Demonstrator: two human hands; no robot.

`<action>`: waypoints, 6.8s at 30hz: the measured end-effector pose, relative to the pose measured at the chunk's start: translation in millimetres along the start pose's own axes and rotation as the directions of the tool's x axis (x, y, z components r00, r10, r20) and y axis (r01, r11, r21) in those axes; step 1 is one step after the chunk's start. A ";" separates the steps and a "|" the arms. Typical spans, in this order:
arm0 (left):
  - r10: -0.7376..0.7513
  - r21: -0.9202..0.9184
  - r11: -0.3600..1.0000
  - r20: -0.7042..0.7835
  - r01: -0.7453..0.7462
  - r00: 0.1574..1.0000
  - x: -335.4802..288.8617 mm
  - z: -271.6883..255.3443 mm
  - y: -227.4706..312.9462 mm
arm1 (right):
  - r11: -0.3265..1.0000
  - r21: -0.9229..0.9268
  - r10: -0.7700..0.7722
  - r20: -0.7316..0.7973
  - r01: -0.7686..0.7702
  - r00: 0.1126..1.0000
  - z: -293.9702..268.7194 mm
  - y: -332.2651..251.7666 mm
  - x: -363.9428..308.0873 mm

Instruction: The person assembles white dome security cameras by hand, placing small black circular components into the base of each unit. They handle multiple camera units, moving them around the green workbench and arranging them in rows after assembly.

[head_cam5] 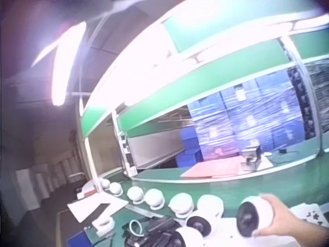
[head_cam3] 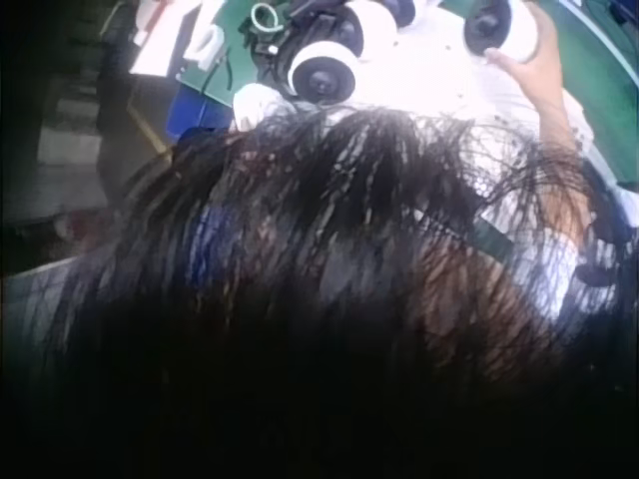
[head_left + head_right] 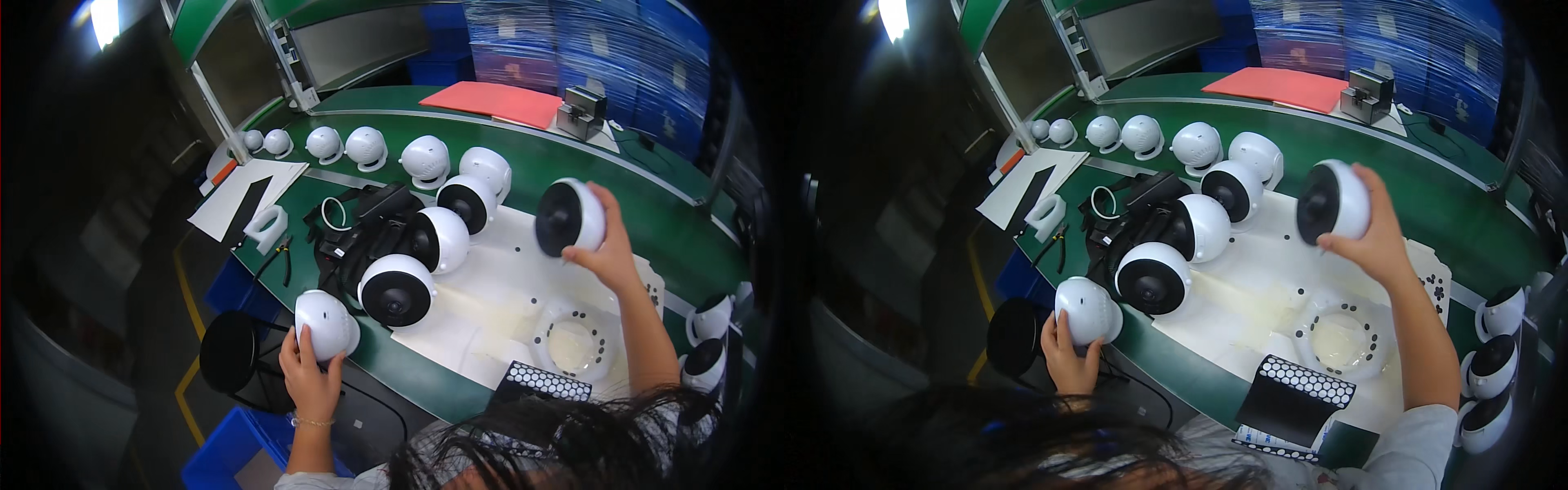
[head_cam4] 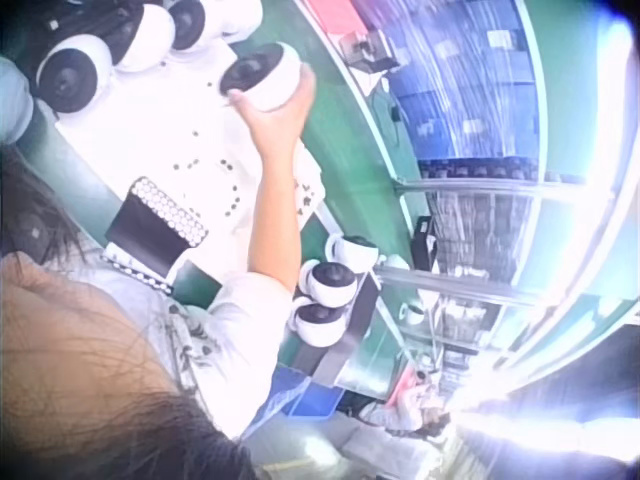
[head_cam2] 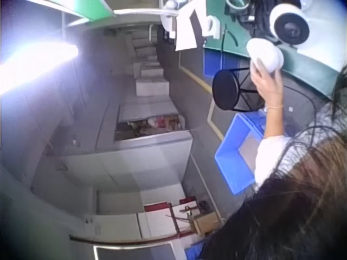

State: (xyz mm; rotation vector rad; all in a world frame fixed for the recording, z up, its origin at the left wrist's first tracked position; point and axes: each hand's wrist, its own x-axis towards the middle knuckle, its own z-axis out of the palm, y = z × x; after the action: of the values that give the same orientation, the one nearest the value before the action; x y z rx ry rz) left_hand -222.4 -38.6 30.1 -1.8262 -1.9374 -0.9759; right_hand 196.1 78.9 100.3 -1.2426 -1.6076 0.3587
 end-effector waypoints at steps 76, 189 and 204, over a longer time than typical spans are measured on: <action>0.767 -0.430 0.639 0.415 -0.638 0.489 87.0 -84.0 128.1 | 0.893 0.167 -0.396 0.733 0.418 0.553 -17.0 -81.0 13.0; -0.315 0.452 0.892 0.593 0.018 0.741 224.2 30.2 -51.5 | 0.940 -0.265 0.188 -0.124 -0.216 0.974 -96.3 11.2 -100.0; -0.358 0.528 0.849 0.559 0.012 0.748 195.0 20.3 -45.9 | 0.948 -0.229 0.196 -0.125 -0.220 0.973 -97.9 9.1 -102.7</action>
State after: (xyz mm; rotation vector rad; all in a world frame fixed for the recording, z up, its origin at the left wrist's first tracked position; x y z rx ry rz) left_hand -289.9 123.9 127.9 -1.7831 -2.4935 0.2044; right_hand 277.0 -36.4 80.9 -1.5986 -1.4678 0.2308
